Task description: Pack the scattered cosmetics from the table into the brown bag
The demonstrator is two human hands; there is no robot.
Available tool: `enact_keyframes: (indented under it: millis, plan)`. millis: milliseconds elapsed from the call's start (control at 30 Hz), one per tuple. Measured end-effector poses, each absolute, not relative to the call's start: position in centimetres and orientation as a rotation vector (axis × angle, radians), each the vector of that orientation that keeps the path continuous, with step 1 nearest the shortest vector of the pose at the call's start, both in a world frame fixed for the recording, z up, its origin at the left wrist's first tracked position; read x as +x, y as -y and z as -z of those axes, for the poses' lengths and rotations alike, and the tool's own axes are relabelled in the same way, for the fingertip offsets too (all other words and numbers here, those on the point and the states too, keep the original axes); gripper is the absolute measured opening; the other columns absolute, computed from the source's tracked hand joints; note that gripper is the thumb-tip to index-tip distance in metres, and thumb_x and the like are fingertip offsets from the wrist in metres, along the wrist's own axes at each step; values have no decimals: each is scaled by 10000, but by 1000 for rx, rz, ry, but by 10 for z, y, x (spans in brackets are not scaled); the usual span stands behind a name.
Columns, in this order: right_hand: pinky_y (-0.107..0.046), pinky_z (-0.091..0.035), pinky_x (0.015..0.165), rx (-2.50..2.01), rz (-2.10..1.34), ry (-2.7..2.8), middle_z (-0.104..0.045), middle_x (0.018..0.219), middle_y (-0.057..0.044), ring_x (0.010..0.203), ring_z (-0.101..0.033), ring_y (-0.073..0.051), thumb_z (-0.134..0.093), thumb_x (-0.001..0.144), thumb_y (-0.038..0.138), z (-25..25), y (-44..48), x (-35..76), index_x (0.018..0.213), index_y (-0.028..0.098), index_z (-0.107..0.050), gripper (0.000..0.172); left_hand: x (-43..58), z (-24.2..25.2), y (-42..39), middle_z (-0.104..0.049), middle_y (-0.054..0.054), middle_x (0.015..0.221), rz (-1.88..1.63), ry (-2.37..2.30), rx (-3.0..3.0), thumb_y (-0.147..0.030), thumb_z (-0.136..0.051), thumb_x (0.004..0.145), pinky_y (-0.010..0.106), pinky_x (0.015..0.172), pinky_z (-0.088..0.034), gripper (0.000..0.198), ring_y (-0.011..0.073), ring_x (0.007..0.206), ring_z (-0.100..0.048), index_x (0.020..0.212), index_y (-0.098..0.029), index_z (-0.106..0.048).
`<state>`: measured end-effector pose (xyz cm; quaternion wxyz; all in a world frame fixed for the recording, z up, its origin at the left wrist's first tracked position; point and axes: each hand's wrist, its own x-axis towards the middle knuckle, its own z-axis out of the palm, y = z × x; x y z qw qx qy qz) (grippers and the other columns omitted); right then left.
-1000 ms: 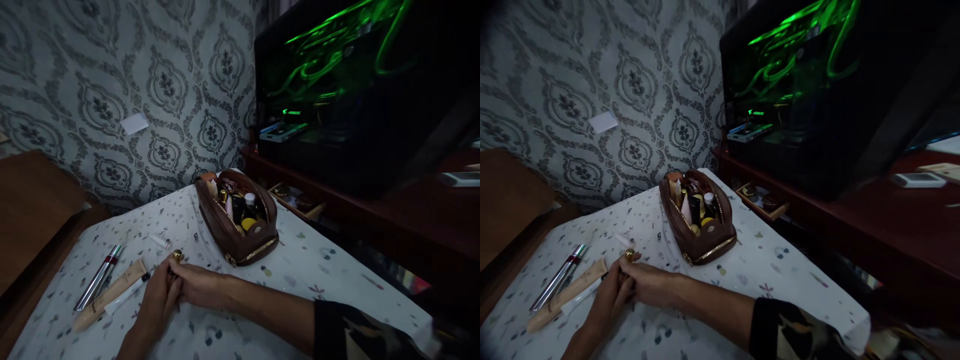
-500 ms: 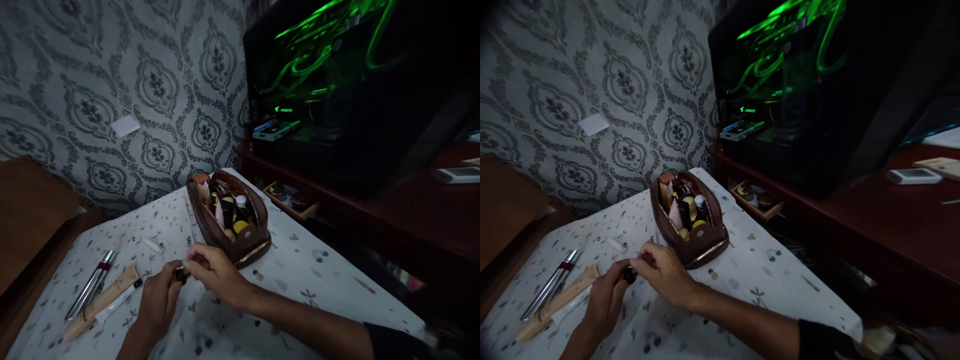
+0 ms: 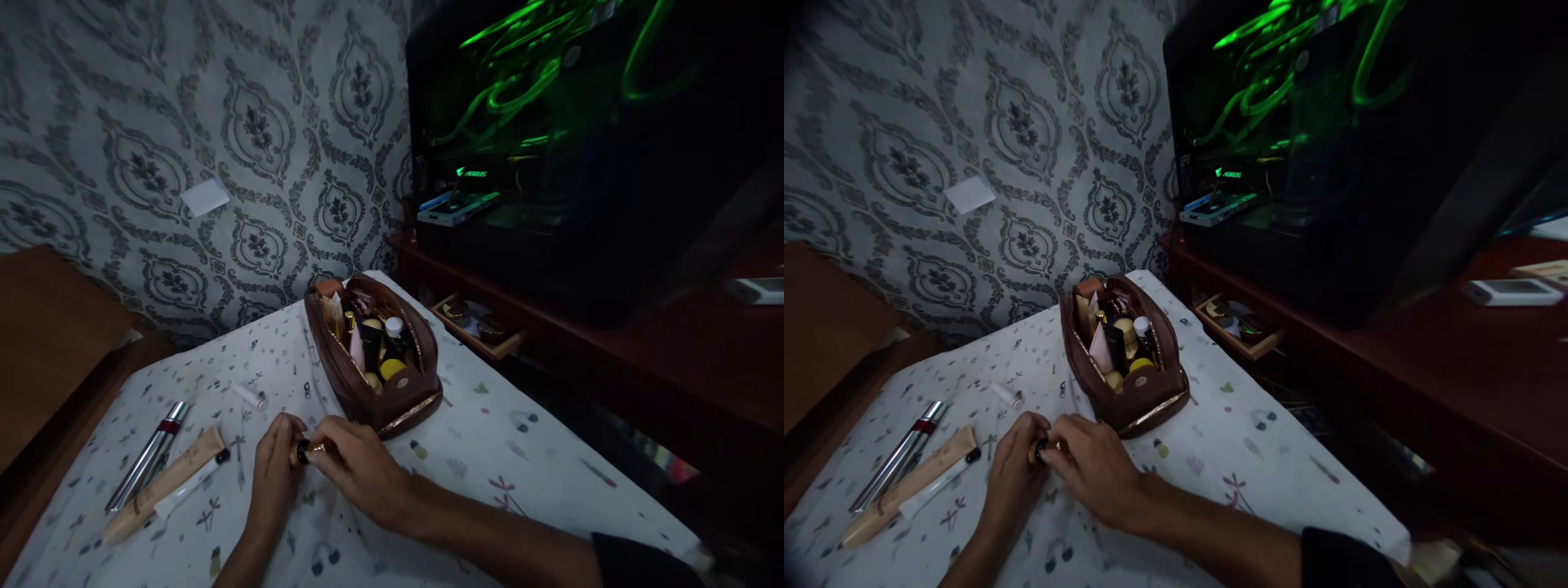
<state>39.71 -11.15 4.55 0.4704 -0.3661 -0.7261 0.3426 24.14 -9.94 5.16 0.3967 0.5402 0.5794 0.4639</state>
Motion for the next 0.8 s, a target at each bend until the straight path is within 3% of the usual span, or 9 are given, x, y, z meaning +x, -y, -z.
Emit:
enact_keyframes:
  millis: [167, 300, 400, 500, 567, 800]
  plan:
    - [-221, -352, 578, -868, -986, 1619, -469, 622, 74, 568, -453, -97, -540, 945, 259, -50, 112, 396, 850, 205, -522, 110, 233, -47, 102, -593, -4, 685, -1369, -1513, 1591, -681, -533, 883, 228, 523, -437, 502, 136, 572, -535, 893, -187, -625]
    - [-218, -378, 588, -820, -887, 1586, -529, 673, 52, 595, -494, -94, -552, 942, 234, -72, 119, 408, 851, 191, -558, 101, 234, -59, 94, -620, 3, 730, -1371, -1305, 1579, -629, -541, 916, 226, 538, -458, 449, 140, 607, -570, 955, -189, -621]
    - [-223, -425, 608, -842, -705, 1607, -604, 727, 17, 641, -568, -107, -536, 972, 232, -97, 126, 436, 877, 184, -609, 129, 246, -87, 80, -692, 65, 1012, -1358, -1126, 1748, -582, -375, 1007, 301, 767, -543, 460, 192, 892, -655, 1108, -206, -620]
    - [-232, -474, 617, -854, -463, 1569, -667, 799, -4, 676, -622, -119, -545, 981, 240, -120, 126, 472, 987, 200, -634, 98, 265, -115, 63, -604, 106, 1359, -1205, -1094, 2269, -464, -369, 1043, 420, 1049, -467, 416, 243, 1245, -559, 1319, -224, -569]
    - [-237, -474, 588, -913, -326, 1469, -671, 824, -3, 641, -606, -113, -566, 976, 240, -132, 118, 494, 1004, 222, -641, 82, 277, -126, 54, -571, 113, 1421, -1050, -1070, 2626, -395, -433, 1037, 474, 1137, -394, 392, 269, 1377, -450, 1366, -213, -543]
    - [-250, -474, 580, -1008, -156, 1523, -650, 771, 9, 623, -593, -115, -600, 962, 311, -164, 63, 528, 918, 214, -654, 120, 283, -126, 49, -556, 128, 1402, -834, -1050, 3027, -235, -499, 1010, 512, 1107, -408, 298, 306, 1389, -384, 1293, -201, -583]
